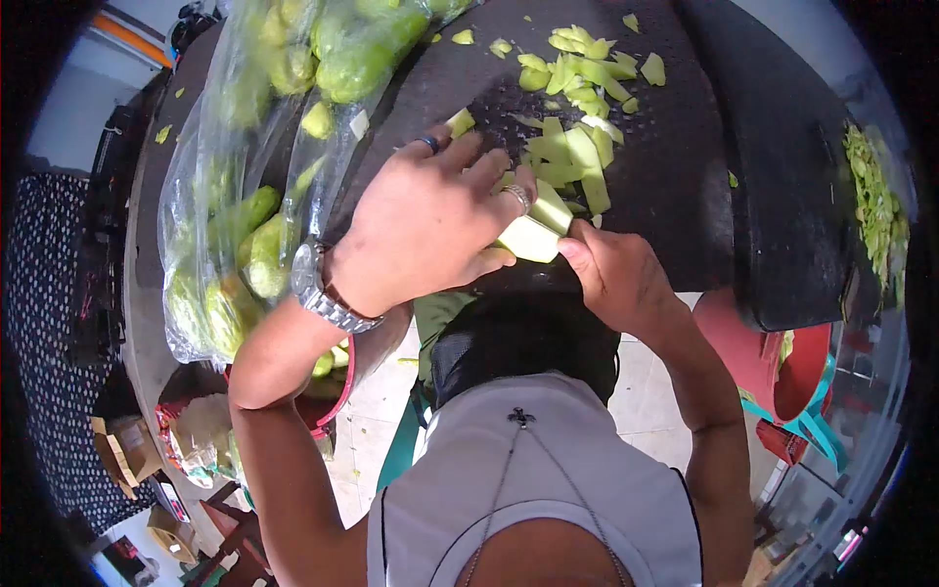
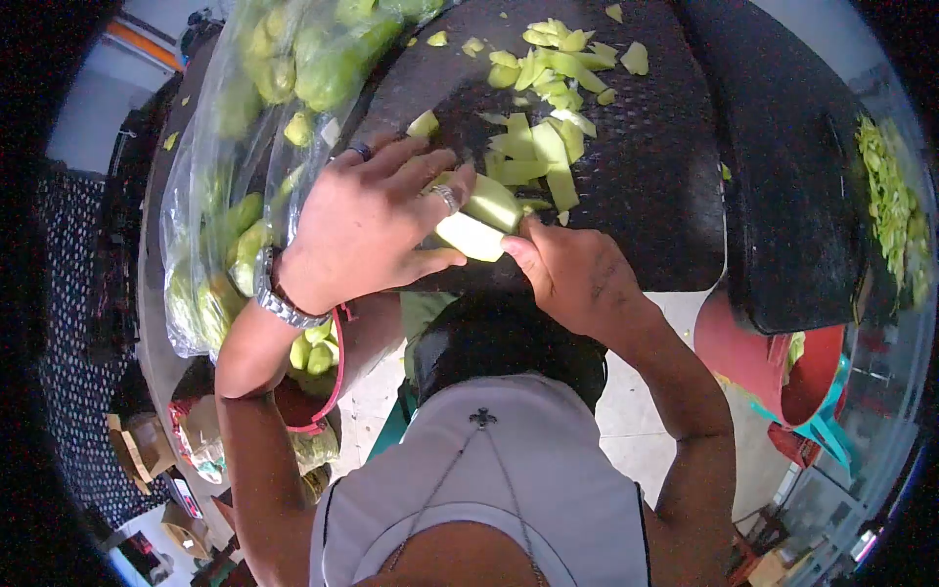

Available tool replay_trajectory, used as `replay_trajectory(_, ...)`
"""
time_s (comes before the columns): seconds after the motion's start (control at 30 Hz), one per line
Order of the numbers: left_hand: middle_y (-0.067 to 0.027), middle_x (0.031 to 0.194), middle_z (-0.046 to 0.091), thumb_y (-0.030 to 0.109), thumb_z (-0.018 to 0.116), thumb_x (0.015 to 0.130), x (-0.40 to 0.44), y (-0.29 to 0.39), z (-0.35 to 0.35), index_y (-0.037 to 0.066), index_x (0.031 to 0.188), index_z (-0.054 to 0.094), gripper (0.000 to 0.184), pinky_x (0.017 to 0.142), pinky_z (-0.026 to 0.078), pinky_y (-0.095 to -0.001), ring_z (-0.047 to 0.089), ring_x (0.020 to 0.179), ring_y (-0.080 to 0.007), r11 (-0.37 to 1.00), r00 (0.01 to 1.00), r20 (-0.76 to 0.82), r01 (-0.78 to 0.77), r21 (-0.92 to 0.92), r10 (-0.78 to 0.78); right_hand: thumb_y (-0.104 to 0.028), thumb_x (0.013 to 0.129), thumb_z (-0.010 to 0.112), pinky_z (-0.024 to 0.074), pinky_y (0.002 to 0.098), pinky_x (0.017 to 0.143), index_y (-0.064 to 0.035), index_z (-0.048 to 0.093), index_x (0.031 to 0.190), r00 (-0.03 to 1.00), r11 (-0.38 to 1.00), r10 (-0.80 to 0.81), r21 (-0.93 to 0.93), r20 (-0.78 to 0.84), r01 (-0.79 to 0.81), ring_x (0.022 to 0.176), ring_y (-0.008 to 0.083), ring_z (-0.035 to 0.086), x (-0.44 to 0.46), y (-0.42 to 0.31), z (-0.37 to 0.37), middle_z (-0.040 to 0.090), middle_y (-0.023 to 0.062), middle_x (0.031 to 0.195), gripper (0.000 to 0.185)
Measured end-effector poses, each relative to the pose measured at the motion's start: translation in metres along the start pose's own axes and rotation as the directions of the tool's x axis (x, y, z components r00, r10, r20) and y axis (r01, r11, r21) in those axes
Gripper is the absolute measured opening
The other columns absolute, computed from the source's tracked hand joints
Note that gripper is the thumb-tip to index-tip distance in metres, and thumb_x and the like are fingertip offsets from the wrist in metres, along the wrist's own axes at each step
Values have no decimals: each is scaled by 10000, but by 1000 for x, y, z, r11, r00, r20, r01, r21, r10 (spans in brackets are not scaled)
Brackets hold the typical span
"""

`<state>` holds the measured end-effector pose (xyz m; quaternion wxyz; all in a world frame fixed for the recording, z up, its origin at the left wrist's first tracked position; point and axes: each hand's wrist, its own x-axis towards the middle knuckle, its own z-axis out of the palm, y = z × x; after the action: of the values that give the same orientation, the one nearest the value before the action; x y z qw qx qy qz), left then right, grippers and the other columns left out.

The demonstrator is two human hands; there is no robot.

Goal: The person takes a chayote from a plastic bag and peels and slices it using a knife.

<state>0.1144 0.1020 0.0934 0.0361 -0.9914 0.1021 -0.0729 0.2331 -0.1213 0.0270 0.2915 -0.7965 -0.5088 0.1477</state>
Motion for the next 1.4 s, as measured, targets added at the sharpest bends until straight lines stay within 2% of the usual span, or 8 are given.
replay_trajectory(0.13,-25,1276,693,598,788,737,2,-9,33,157,1233,693,671,852,557,-377,675,1160,-224,997,995,-88,-59,-42,55,-318,1073,533,545,536,632,-37,606,978,997,996,62,-74,42,-59,702,442,695,0,-2,-5,662,223,715,306)
replay_trajectory(0.3,-34,1327,691,659,800,696,5,-14,45,170,1199,726,705,882,560,-379,688,1161,-219,996,962,-271,-62,-66,42,-346,1069,546,537,505,606,-68,616,949,984,976,144,-182,106,-123,685,396,706,4,-13,-13,673,191,708,311)
replay_trajectory(0.5,-62,1289,709,662,845,659,4,-11,68,132,1227,690,793,897,571,-399,709,1120,-265,977,947,-317,-19,-211,-49,-395,1057,586,436,332,522,-137,583,838,913,707,-375,-687,-162,168,555,172,570,-1,-11,-15,494,13,622,338)
replay_trajectory(0.83,-120,1143,728,735,778,708,-5,2,77,52,1204,677,850,814,584,-402,729,957,-298,950,920,-343,83,-300,-189,-449,1030,618,470,297,549,-115,583,805,798,381,-594,-910,-106,163,556,147,561,-3,-7,-15,459,-1,639,404)
replay_trajectory(0.93,-99,1077,732,774,758,699,-1,7,75,63,1088,692,814,761,573,-414,732,886,-289,956,906,-379,83,-282,-190,-464,1027,613,508,342,547,-94,606,777,814,549,-554,-812,-176,198,560,222,620,16,17,-12,533,58,631,446)
replay_trajectory(1.0,-98,1059,733,792,747,697,3,7,77,68,1053,693,809,745,567,-429,732,882,-287,965,905,-382,93,-246,-185,-467,1030,602,540,393,552,-78,619,761,951,873,-262,-460,-165,160,571,291,659,11,9,-10,583,111,625,473)
replay_trajectory(1.03,-113,1020,746,775,775,682,5,7,77,75,1149,678,847,748,562,-430,745,883,-312,968,907,-383,90,-233,-177,-476,1037,577,562,472,582,-54,628,763,952,890,-245,-431,-182,147,597,368,677,11,18,-7,600,158,608,506)
replay_trajectory(1.4,-103,828,714,809,729,701,-1,18,81,51,1003,712,816,605,551,-403,715,712,-292,948,870,-400,202,-244,-288,-460,1053,550,588,497,639,-29,654,757,997,947,-73,-312,31,79,674,404,720,21,10,-15,660,226,653,533)
